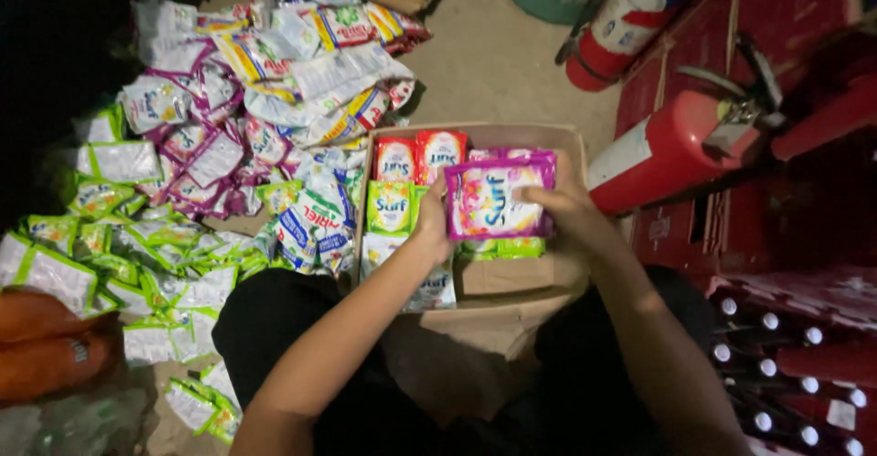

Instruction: Organizing and stacking small packets of laundry detergent into a cardboard box.

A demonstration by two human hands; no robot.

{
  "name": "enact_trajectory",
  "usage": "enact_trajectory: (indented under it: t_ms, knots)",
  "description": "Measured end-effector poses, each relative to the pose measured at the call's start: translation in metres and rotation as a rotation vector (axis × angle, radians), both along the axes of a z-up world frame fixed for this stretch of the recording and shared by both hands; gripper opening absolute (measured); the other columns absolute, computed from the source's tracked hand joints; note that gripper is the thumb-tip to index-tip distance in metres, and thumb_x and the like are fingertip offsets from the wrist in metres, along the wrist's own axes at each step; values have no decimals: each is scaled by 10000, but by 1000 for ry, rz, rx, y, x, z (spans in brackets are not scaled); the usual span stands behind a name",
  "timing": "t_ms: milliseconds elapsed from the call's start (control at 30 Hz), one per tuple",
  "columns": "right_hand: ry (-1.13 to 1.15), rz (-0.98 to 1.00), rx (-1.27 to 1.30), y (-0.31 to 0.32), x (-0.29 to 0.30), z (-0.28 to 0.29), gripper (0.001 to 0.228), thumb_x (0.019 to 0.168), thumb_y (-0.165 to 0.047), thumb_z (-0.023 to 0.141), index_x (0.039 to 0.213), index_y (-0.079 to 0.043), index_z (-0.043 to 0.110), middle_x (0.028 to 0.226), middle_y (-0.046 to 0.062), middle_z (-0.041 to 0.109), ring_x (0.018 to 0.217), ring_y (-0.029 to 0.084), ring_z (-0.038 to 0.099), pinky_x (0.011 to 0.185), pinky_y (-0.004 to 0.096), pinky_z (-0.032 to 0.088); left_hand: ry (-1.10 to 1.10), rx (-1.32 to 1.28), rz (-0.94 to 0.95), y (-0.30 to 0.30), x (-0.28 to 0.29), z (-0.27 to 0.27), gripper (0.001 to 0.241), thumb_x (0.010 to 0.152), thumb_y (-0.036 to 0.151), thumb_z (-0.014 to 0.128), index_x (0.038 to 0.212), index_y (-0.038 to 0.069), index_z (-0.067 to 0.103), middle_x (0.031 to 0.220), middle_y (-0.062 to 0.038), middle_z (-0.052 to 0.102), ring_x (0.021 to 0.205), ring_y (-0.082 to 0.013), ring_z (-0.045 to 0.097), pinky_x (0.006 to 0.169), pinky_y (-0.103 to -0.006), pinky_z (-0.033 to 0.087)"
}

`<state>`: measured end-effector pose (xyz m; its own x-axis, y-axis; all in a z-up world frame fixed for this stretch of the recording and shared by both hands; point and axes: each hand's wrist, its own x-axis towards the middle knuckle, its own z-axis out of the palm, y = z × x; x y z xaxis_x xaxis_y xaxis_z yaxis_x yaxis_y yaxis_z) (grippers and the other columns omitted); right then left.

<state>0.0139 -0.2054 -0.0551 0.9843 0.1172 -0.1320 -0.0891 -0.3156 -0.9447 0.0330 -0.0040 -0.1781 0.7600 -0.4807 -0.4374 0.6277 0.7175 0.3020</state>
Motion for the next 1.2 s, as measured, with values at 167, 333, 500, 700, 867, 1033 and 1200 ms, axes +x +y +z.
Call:
enact_trajectory:
  t_ms: [167,333,500,700,867,1033,1200]
  knots:
    - [240,-32,166,25,-10,27,758,761,-181,728,1398,-66,334,1162,154,640,1040,236,681,912,366,562,30,183,47,7,-6,12,651,1065,554,277,1361,60,579,1289,-164,696,1167,-290,686,1043,-482,532]
    - [208,-25,192,15,-8,12,747,812,-197,728,1435,-14,357,1203,183,623,1081,278,659,943,413,548,-4,175,75,9,-16,29,689,1040,586,285,1322,33,585,1236,-179,709,1120,-283,698,1020,-473,538]
    - [662,-14,666,-8,2,-15,923,862,-422,727,1530,88,343,1241,261,662,1097,349,691,931,441,571,-136,236,30,8,-23,44,562,1051,490,486,1315,7,602,1244,-162,721,1111,-242,712,1014,-397,545]
    - [332,50,217,3,-5,2,903,777,-258,747,1505,-12,272,1208,179,628,1120,331,652,963,397,547,-14,284,51,4,-28,37,496,1013,440,529,1309,49,601,1222,-165,719,1067,-255,713,981,-426,544]
    - [86,47,98,-7,0,5,790,786,-260,783,1420,20,404,1164,180,662,1085,258,676,970,366,554,-73,184,111,0,-29,46,617,1067,531,347,1344,28,573,1264,-168,696,1120,-257,692,1032,-439,519]
    - [61,77,-272,4,-12,28,832,729,-266,825,1403,-22,400,1121,147,696,1005,209,695,899,351,568,73,263,61,-12,-25,11,689,1054,587,232,1386,72,548,1348,-169,654,1192,-279,654,1050,-503,494]
    - [-56,120,-302,-2,-6,13,809,738,-240,843,1399,-1,441,1185,144,688,1079,215,676,945,348,542,179,124,74,-16,-24,-7,696,1047,586,217,1383,83,560,1350,-163,653,1210,-313,646,1037,-532,513]
